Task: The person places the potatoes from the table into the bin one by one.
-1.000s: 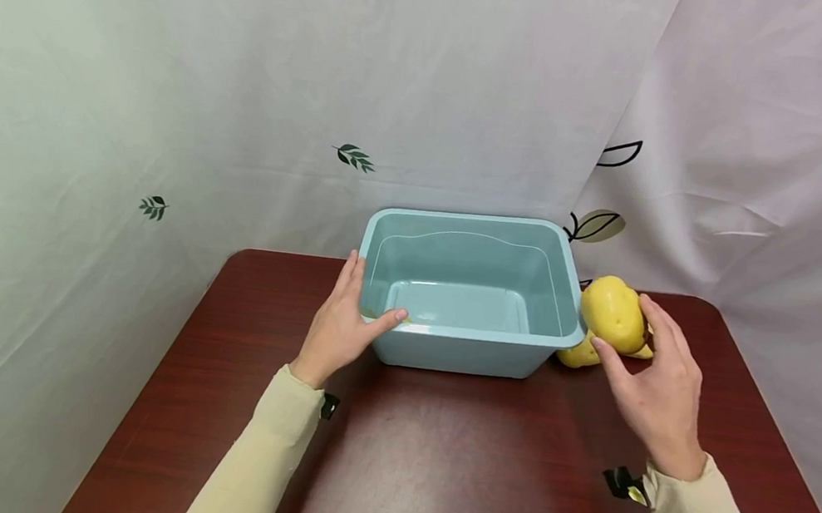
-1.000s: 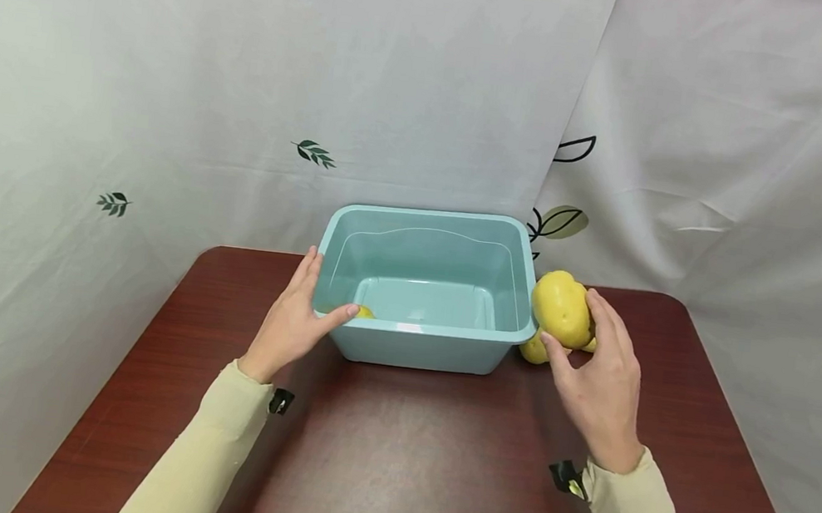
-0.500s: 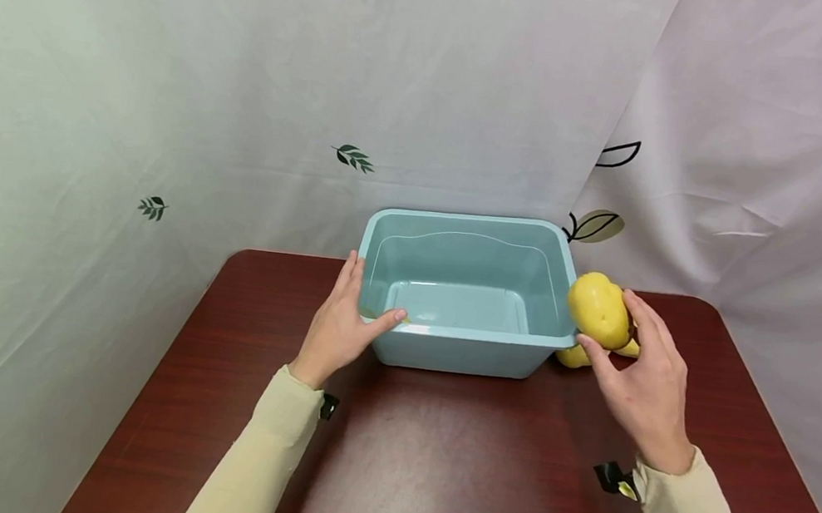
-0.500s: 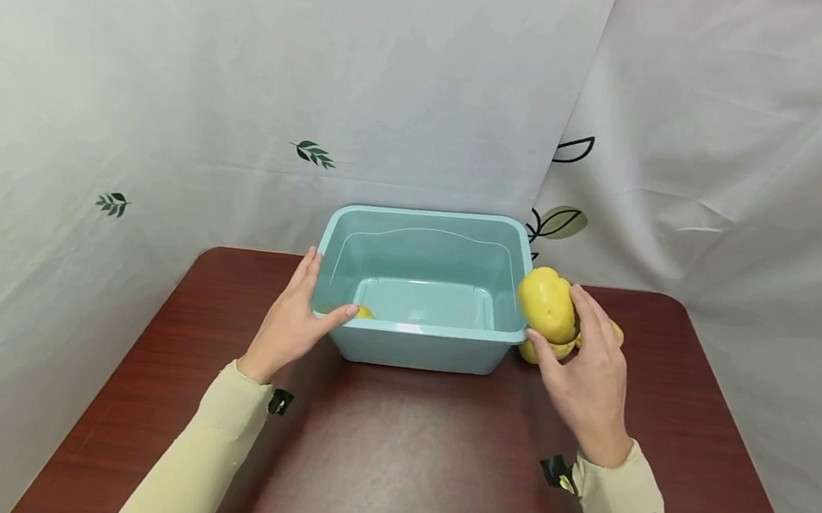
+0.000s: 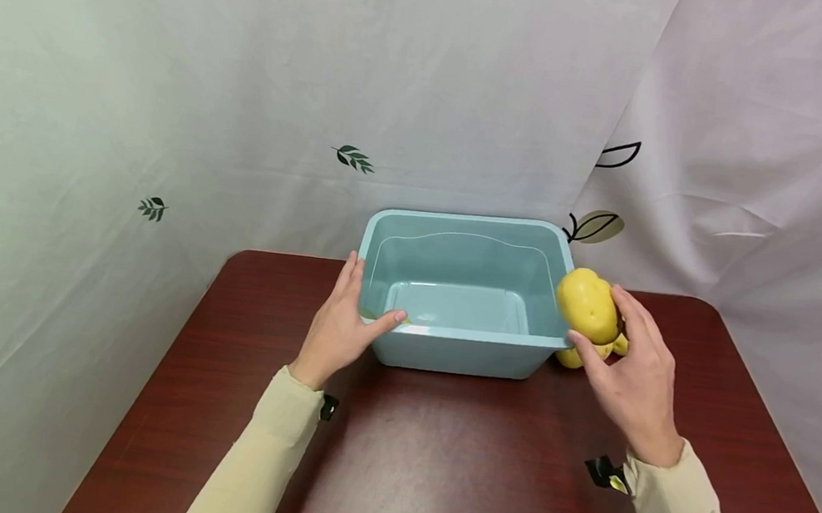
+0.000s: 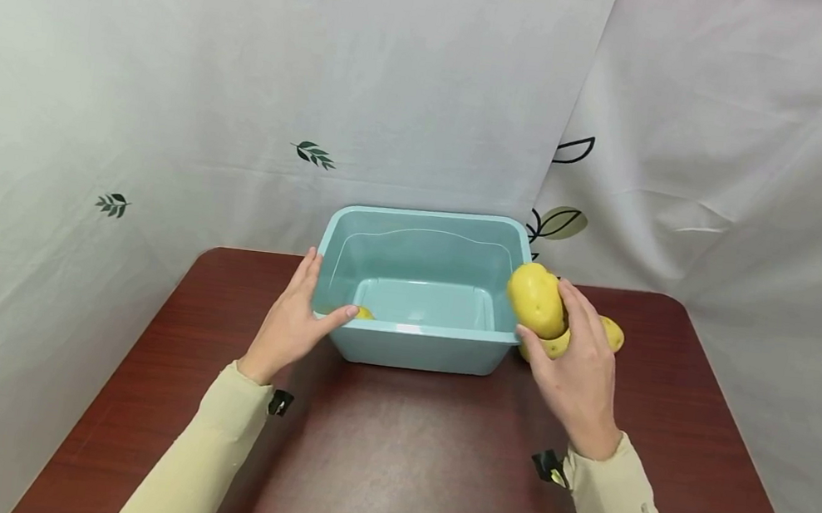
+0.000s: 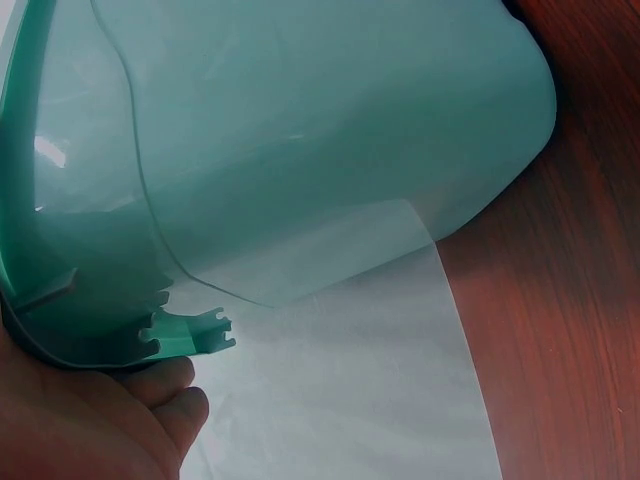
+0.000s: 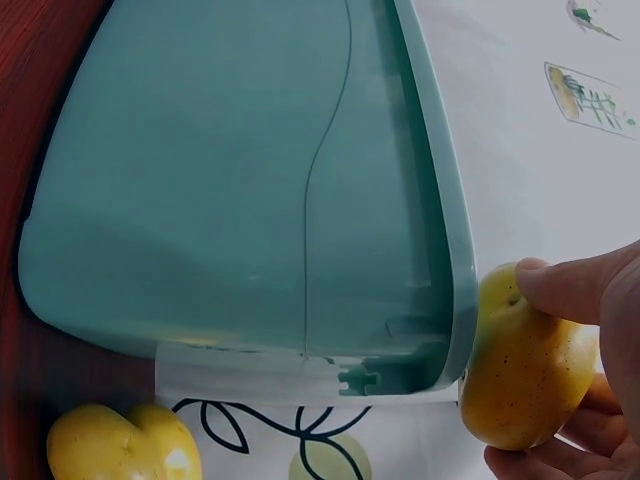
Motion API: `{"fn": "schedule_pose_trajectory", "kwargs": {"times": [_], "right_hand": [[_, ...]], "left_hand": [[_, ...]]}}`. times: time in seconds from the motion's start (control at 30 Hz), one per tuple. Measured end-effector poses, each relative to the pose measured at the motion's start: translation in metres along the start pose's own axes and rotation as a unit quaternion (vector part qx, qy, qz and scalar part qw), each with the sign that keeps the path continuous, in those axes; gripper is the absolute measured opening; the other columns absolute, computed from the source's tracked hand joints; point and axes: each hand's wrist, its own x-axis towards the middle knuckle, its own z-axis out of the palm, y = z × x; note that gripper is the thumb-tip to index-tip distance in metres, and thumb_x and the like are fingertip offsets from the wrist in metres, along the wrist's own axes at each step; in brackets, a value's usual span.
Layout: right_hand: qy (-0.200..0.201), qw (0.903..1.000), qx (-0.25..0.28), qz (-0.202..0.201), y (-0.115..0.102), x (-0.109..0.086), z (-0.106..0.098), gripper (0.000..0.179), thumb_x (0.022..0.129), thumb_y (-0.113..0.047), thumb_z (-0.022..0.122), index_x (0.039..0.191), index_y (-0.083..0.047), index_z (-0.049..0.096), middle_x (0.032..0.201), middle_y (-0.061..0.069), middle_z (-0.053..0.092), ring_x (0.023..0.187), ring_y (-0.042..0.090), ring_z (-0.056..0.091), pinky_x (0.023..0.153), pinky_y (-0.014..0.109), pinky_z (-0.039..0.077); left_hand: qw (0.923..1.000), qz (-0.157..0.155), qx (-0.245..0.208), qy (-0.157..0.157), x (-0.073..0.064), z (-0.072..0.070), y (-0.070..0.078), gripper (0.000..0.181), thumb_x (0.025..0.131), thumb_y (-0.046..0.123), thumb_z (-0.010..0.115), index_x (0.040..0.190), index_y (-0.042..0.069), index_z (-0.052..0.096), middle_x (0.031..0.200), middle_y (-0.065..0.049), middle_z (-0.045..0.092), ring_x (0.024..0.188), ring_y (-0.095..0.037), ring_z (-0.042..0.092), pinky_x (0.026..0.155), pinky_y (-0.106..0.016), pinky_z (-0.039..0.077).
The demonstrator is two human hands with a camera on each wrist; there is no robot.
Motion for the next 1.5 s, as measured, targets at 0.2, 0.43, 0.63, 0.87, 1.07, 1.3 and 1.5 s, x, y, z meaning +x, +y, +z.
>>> {"fn": "schedule_pose_trajectory", "kwargs": {"times": [0.2,0.43,0.63,0.87,1.07,1.3,1.5], "right_hand": [[-0.007,1.0000,-0.001,0.007,-0.001,0.002,0.005,0.083,0.069,-0.007,0.093,0.143,-0.004,0.056,0.139,0.016,0.059,0.121,0.039,0.057,0.104,0.040,0.044],[-0.010,0.9999,0.004,-0.004,-0.002,0.005,0.011,0.080,0.069,-0.005,0.092,0.141,-0.002,0.057,0.138,0.017,0.059,0.122,0.038,0.057,0.106,0.038,0.043],[-0.012,0.9998,0.011,-0.014,-0.007,0.007,0.017,0.079,0.069,-0.004,0.092,0.140,0.001,0.057,0.137,0.018,0.060,0.121,0.038,0.058,0.107,0.028,0.040],[-0.033,0.9993,0.015,-0.005,-0.011,0.006,0.022,0.079,0.072,-0.006,0.091,0.142,0.000,0.055,0.140,0.016,0.058,0.123,0.035,0.056,0.103,0.047,0.043],[-0.042,0.9988,0.024,-0.009,-0.016,0.008,0.026,0.079,0.072,-0.006,0.090,0.142,-0.001,0.055,0.141,0.016,0.057,0.124,0.035,0.056,0.101,0.052,0.044],[-0.056,0.9979,0.031,-0.008,-0.023,0.009,0.031,0.078,0.074,-0.007,0.089,0.143,-0.001,0.054,0.140,0.018,0.056,0.125,0.035,0.055,0.099,0.056,0.044],[-0.056,0.9975,0.039,-0.017,-0.029,0.009,0.038,0.077,0.075,-0.007,0.089,0.143,0.000,0.054,0.141,0.018,0.056,0.128,0.034,0.053,0.102,0.053,0.043]], "left_hand": [[1.0000,0.000,0.002,0.001,0.000,0.000,0.000,0.111,0.085,0.074,0.062,0.161,0.007,0.015,0.169,0.003,0.002,0.151,-0.023,0.024,0.109,-0.053,0.038],[1.0000,0.000,0.000,0.000,0.000,0.000,0.000,0.112,0.085,0.074,0.062,0.162,0.007,0.015,0.169,0.002,0.001,0.151,-0.023,0.024,0.110,-0.053,0.037],[1.0000,0.003,0.001,0.002,0.000,0.000,0.000,0.112,0.085,0.073,0.062,0.161,0.007,0.015,0.169,0.002,0.001,0.151,-0.023,0.023,0.109,-0.053,0.038],[1.0000,0.005,0.001,0.002,0.000,0.000,0.000,0.111,0.085,0.074,0.062,0.162,0.008,0.016,0.169,0.003,0.002,0.151,-0.022,0.023,0.108,-0.053,0.039],[1.0000,0.004,0.000,0.002,0.000,0.000,0.001,0.111,0.085,0.073,0.062,0.161,0.007,0.016,0.169,0.002,0.002,0.151,-0.023,0.023,0.108,-0.053,0.039],[1.0000,0.001,0.000,0.002,0.000,0.000,0.001,0.111,0.085,0.072,0.063,0.161,0.007,0.016,0.169,0.002,0.002,0.151,-0.023,0.024,0.108,-0.053,0.039],[1.0000,-0.001,-0.002,0.001,0.000,-0.001,0.001,0.111,0.085,0.073,0.062,0.161,0.008,0.016,0.169,0.002,0.002,0.150,-0.024,0.027,0.106,-0.054,0.041]]}}
